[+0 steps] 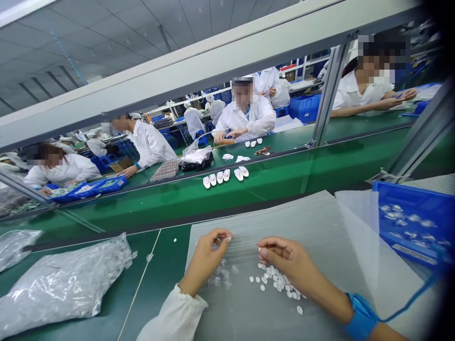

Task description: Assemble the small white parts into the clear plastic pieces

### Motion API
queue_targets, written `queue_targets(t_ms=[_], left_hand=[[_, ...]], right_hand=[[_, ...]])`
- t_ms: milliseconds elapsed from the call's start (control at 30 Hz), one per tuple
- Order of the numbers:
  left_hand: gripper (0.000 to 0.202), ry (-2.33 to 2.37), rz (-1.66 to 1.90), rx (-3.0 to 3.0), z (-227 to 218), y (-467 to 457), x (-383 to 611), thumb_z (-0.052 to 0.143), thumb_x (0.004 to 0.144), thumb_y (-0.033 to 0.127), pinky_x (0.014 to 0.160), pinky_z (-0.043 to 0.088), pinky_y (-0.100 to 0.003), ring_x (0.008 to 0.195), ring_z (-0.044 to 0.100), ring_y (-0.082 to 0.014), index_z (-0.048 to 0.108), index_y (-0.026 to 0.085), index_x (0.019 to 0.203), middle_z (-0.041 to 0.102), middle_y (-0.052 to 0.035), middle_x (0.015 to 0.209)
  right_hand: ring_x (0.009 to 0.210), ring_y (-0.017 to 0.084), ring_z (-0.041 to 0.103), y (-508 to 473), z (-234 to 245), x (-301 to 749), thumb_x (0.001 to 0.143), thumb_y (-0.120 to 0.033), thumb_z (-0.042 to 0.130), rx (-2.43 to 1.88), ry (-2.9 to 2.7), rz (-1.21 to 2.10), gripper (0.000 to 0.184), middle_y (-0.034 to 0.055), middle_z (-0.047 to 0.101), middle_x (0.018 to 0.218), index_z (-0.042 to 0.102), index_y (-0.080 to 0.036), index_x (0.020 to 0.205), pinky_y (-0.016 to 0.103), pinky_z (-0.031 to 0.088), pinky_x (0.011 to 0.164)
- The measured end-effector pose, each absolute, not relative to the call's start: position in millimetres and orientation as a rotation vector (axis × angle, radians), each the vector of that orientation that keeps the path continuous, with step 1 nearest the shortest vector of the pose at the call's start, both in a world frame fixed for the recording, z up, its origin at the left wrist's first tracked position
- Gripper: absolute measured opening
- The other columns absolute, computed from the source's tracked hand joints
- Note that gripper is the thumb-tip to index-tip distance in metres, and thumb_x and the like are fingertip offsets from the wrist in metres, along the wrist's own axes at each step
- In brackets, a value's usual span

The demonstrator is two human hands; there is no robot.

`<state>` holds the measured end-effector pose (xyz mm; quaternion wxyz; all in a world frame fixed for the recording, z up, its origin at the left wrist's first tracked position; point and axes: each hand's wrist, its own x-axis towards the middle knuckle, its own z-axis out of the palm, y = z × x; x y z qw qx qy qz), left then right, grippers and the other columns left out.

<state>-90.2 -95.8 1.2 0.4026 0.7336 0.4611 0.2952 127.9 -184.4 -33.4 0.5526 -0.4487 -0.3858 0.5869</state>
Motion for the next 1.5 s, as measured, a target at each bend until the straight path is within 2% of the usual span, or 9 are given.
queue_targets(t_ms=[200,400,567,900,1033,1100,1233,1333,1500], left_hand=[[0.021,1.14,0.679,2.161,-6,-77,-78,0.058,0.082,0.015,0.078,0.05,-0.031,0.08,0.065,-0.0198,0.075,0.019,0.093,0.074,-0.0053,0.091],[0.027,1.096,0.648,2.199,-5,-83,-75,0.055,0.086,0.016,0.08,0.051,-0.031,0.085,0.066,-0.0199,0.075,0.02,0.102,0.074,-0.0061,0.094],[0.024,1.078,0.563,2.241,-8,-83,-72,0.058,0.084,0.015,0.074,0.051,-0.029,0.08,0.066,-0.0194,0.077,0.018,0.1,0.073,-0.0069,0.09],[0.018,1.132,0.536,2.265,-12,-80,-64,0.06,0.087,0.016,0.079,0.05,-0.035,0.084,0.067,-0.023,0.074,0.016,0.098,0.075,-0.0084,0.092],[0.022,1.134,0.554,2.236,-7,-82,-69,0.064,0.087,0.019,0.08,0.052,-0.034,0.081,0.067,-0.02,0.071,0.017,0.109,0.072,-0.0098,0.113],[0.026,1.163,0.572,2.27,1,-89,-77,0.063,0.09,0.022,0.086,0.051,-0.037,0.09,0.066,-0.0215,0.068,0.018,0.115,0.068,-0.0107,0.122],[0.032,1.155,0.332,2.448,18,-111,-94,0.074,0.083,0.036,0.088,0.046,-0.043,0.102,0.06,-0.0293,0.071,0.022,0.111,0.072,-0.0062,0.106],[0.033,1.086,0.134,2.516,20,-122,-97,0.083,0.074,0.029,0.086,0.044,-0.042,0.096,0.059,-0.029,0.073,0.024,0.105,0.074,-0.003,0.098],[0.014,1.057,0.168,2.481,15,-124,-92,0.074,0.083,0.022,0.089,0.042,-0.041,0.098,0.06,-0.0269,0.074,0.024,0.097,0.073,-0.0023,0.094]], right_hand=[[0.08,0.018,0.065,-184,-43,129,0.077,-0.046,0.078,-1.175,-1.001,1.348,0.034,0.0042,0.071,0.083,0.073,-0.018,0.097,0.031,0.052,0.076],[0.08,0.018,0.065,-186,-43,129,0.077,-0.045,0.078,-1.186,-1.022,1.383,0.035,0.0038,0.071,0.083,0.072,-0.019,0.099,0.031,0.052,0.077],[0.078,0.018,0.066,-186,-42,127,0.079,-0.046,0.077,-1.179,-1.002,1.403,0.034,0.003,0.071,0.079,0.07,-0.018,0.098,0.031,0.051,0.075],[0.076,0.018,0.066,-188,-40,125,0.08,-0.045,0.076,-1.138,-0.996,1.423,0.034,0.0025,0.07,0.077,0.069,-0.018,0.099,0.032,0.052,0.076],[0.076,0.018,0.066,-187,-38,124,0.081,-0.047,0.075,-1.121,-1.008,1.441,0.034,0.0027,0.069,0.079,0.068,-0.018,0.097,0.032,0.052,0.076],[0.076,0.018,0.065,-187,-39,125,0.081,-0.047,0.075,-1.126,-1.01,1.437,0.034,0.0028,0.069,0.078,0.067,-0.018,0.097,0.032,0.051,0.075],[0.077,0.017,0.064,-187,-44,127,0.082,-0.045,0.075,-1.148,-1.02,1.415,0.033,0.0027,0.069,0.078,0.067,-0.018,0.1,0.031,0.05,0.074],[0.08,0.018,0.065,-188,-46,127,0.082,-0.044,0.075,-1.16,-1.008,1.42,0.033,0.0032,0.07,0.081,0.067,-0.019,0.101,0.031,0.049,0.075],[0.082,0.019,0.065,-187,-45,127,0.081,-0.044,0.076,-1.177,-1.007,1.431,0.031,0.0042,0.072,0.083,0.069,-0.019,0.096,0.03,0.049,0.076]])
